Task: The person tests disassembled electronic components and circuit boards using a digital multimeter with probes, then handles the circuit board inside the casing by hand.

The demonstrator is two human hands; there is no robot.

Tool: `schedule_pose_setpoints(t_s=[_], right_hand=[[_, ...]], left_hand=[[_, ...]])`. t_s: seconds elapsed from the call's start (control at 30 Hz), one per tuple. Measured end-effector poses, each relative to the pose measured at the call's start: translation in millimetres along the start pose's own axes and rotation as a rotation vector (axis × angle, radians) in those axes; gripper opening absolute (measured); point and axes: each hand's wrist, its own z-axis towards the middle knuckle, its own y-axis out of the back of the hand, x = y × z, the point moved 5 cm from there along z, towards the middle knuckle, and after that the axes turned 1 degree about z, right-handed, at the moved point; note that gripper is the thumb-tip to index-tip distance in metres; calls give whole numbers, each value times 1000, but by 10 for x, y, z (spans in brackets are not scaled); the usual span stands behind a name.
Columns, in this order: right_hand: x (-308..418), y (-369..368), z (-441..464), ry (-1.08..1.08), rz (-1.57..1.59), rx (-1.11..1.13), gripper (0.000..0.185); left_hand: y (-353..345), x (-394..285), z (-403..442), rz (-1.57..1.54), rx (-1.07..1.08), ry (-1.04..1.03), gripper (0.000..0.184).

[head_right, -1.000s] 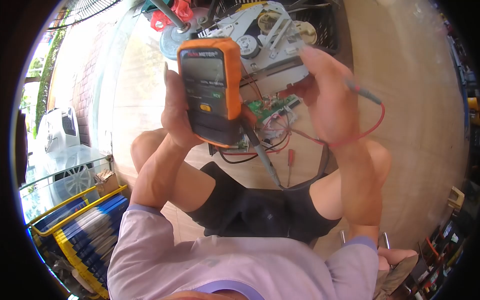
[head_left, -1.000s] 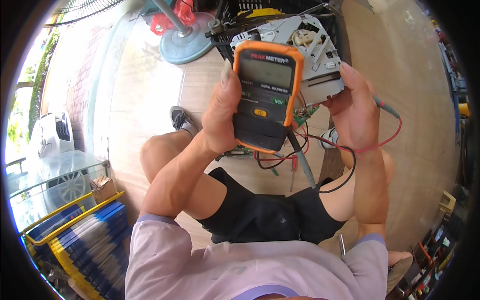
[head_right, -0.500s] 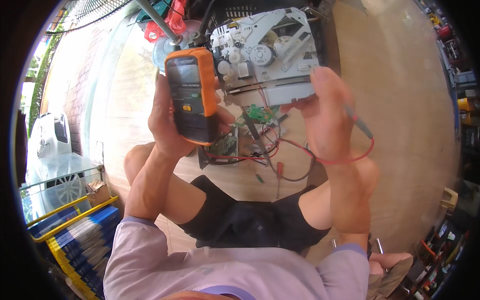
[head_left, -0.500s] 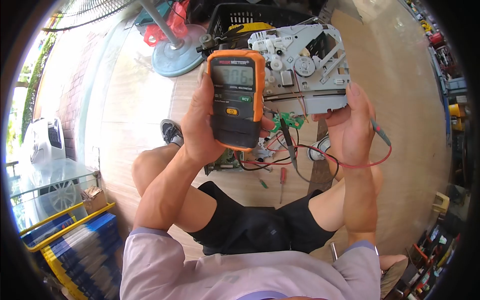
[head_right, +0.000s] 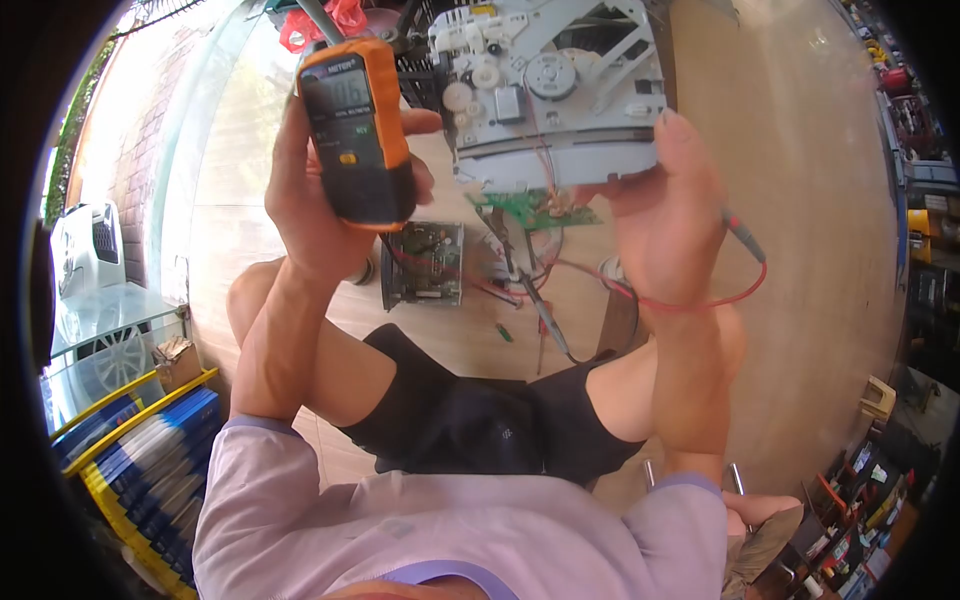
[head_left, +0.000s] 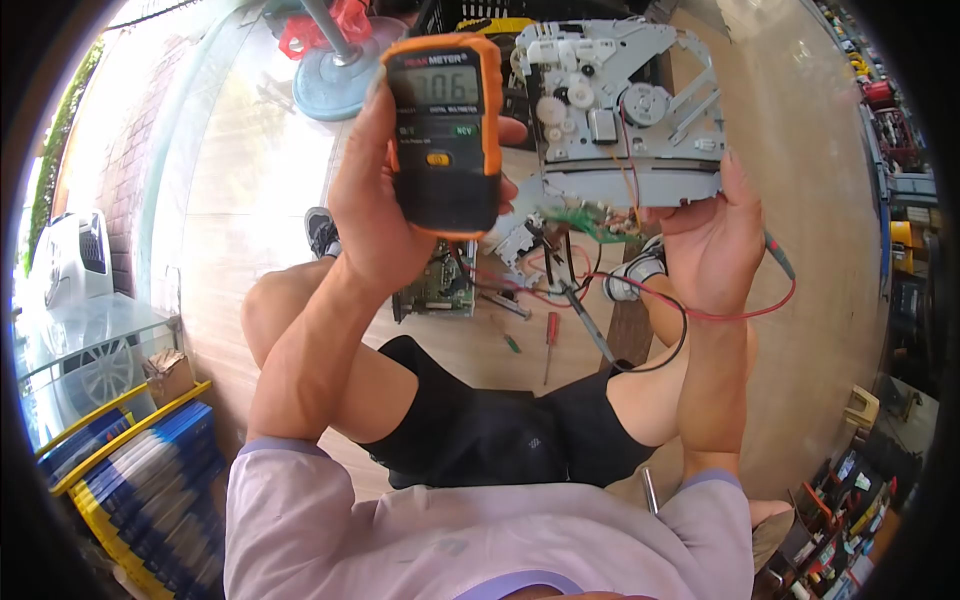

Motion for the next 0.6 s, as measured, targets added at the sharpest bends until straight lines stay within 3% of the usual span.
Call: schedule_pose_setpoints(t_s=[0.33, 0.47, 0.6], right_hand=[[39, 200, 77, 62, -10, -40, 38], [145, 158, 62, 101, -26, -134, 34], [207, 315, 101, 105, 144, -143, 33]], left_hand=[[210, -29, 25, 81, -188, -24, 55], [271, -81, 75, 135, -205, -133, 44], [232, -142, 110, 356, -246, -269, 46]])
